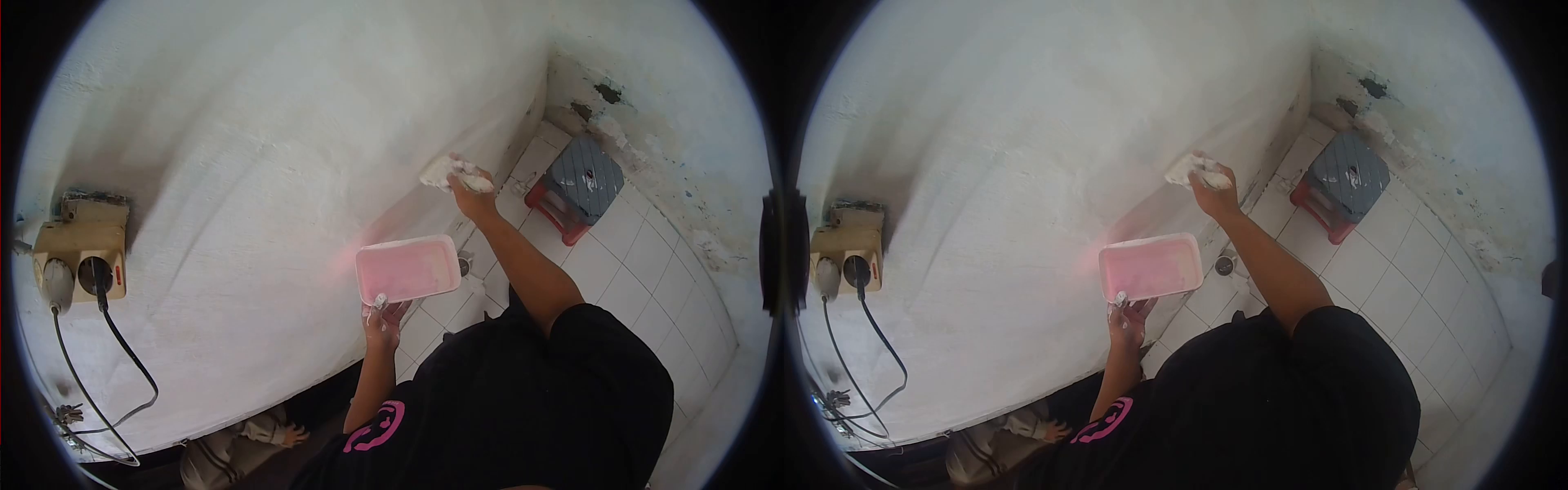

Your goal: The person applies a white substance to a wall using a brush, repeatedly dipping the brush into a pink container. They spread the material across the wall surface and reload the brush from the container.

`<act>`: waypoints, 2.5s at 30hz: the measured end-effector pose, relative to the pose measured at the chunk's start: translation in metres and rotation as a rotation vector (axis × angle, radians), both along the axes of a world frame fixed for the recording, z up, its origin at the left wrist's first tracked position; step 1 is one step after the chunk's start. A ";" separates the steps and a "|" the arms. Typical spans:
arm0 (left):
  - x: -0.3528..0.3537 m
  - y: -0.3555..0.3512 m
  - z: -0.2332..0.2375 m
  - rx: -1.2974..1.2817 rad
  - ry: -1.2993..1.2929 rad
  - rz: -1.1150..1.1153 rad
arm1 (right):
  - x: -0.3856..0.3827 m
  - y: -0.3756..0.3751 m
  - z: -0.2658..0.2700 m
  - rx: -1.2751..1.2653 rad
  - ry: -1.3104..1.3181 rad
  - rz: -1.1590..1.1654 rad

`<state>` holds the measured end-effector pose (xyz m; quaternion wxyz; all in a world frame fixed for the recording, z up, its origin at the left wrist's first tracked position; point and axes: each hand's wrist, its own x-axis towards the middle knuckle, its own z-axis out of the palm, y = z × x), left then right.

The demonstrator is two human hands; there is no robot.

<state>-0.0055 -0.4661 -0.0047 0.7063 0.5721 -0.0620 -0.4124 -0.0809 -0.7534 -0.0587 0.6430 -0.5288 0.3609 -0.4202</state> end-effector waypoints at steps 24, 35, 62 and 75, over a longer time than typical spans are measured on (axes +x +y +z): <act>-0.028 -0.057 0.018 -0.060 -0.013 0.001 | -0.117 -0.014 0.055 0.305 -0.434 0.069; -0.067 -0.104 0.002 -0.120 0.042 -0.249 | -0.163 0.031 0.098 -0.264 0.067 0.617; -0.091 -0.103 0.017 -0.111 0.020 -0.289 | -0.149 0.052 0.092 -0.465 0.290 0.469; -0.081 -0.083 0.018 -0.246 -0.030 -0.143 | -0.186 0.052 0.112 -0.344 0.386 0.397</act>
